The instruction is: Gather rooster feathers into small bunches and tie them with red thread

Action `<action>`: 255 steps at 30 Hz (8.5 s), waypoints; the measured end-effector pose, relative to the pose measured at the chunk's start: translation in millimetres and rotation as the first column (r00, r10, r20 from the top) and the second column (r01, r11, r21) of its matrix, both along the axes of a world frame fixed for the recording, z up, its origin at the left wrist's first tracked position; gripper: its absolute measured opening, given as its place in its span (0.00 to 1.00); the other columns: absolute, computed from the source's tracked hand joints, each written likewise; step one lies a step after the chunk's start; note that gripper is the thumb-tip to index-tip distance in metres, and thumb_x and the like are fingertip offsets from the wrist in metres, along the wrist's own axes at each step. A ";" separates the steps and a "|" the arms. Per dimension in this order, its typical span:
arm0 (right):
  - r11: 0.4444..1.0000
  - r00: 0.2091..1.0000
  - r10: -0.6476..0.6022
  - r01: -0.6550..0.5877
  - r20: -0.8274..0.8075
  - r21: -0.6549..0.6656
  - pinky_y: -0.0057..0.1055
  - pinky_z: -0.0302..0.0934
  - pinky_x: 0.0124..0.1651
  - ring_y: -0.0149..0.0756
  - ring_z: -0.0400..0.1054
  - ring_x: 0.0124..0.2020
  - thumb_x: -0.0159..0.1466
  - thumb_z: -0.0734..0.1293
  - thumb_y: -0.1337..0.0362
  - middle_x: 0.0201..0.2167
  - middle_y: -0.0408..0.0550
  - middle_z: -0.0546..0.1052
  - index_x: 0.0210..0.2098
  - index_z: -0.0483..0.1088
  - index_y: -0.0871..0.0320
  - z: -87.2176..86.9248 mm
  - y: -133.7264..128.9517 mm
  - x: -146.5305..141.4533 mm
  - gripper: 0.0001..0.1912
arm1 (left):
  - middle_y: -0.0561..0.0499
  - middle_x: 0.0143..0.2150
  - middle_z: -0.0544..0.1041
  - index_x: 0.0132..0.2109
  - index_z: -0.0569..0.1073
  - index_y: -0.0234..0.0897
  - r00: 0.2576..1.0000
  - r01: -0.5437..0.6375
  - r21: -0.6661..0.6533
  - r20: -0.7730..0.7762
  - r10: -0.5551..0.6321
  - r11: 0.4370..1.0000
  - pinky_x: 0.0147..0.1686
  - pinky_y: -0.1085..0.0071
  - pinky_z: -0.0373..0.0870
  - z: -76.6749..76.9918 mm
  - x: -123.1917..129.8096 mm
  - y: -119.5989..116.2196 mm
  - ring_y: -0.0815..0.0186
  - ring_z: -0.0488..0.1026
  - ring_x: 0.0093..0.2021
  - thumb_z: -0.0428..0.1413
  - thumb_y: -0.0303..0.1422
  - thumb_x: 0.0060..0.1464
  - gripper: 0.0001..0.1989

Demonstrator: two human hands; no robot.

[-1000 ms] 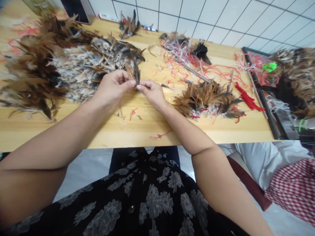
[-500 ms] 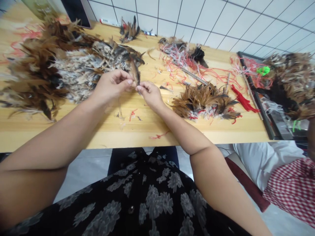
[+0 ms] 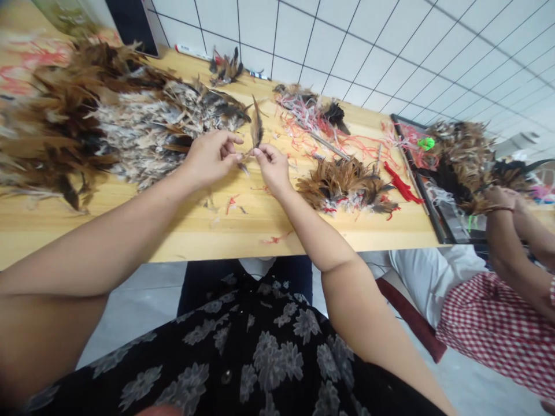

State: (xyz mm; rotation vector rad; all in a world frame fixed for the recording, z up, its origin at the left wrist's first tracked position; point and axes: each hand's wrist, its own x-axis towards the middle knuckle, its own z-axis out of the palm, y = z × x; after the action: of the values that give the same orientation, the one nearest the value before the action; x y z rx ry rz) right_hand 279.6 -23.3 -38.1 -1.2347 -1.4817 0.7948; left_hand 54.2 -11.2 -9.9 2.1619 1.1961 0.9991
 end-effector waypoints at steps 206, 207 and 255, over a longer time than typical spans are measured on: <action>0.974 0.982 0.187 -0.187 -0.011 -0.128 0.36 0.62 0.47 0.35 0.64 0.40 0.66 0.90 0.31 0.34 0.41 0.72 0.34 0.76 0.54 10.8 -30.8 -27.0 0.37 | 0.54 0.37 0.81 0.42 0.77 0.43 0.855 0.137 -0.422 0.507 0.109 0.896 0.48 0.61 0.81 22.4 -14.6 -40.3 0.55 0.88 0.51 0.82 0.24 0.69 0.21; 0.975 0.983 0.181 -0.180 -0.005 -0.131 0.36 0.62 0.47 0.35 0.64 0.41 0.67 0.90 0.31 0.34 0.41 0.72 0.34 0.76 0.54 10.5 -30.5 -27.4 0.36 | 0.54 0.37 0.81 0.41 0.77 0.43 0.846 0.146 -0.431 0.521 0.113 0.891 0.48 0.61 0.81 22.1 -14.4 -40.4 0.54 0.88 0.52 0.83 0.26 0.69 0.22; 1.000 0.995 -0.027 0.025 0.100 0.017 0.41 0.62 0.51 0.39 0.65 0.39 0.82 0.78 0.38 0.33 0.41 0.71 0.36 0.76 0.52 -10.9 8.6 -1.1 0.28 | 0.41 0.36 0.77 0.31 0.71 0.49 0.994 -0.086 -0.225 -0.090 0.067 0.971 0.75 0.44 0.79 7.7 8.0 19.6 0.31 0.81 0.65 0.77 0.42 0.60 0.22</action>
State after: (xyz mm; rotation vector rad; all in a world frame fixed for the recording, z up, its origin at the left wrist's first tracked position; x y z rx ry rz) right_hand 278.5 -14.8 -49.0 -1.2961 -1.5467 0.7114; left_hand 62.1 8.3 -2.2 2.0050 1.3704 0.7672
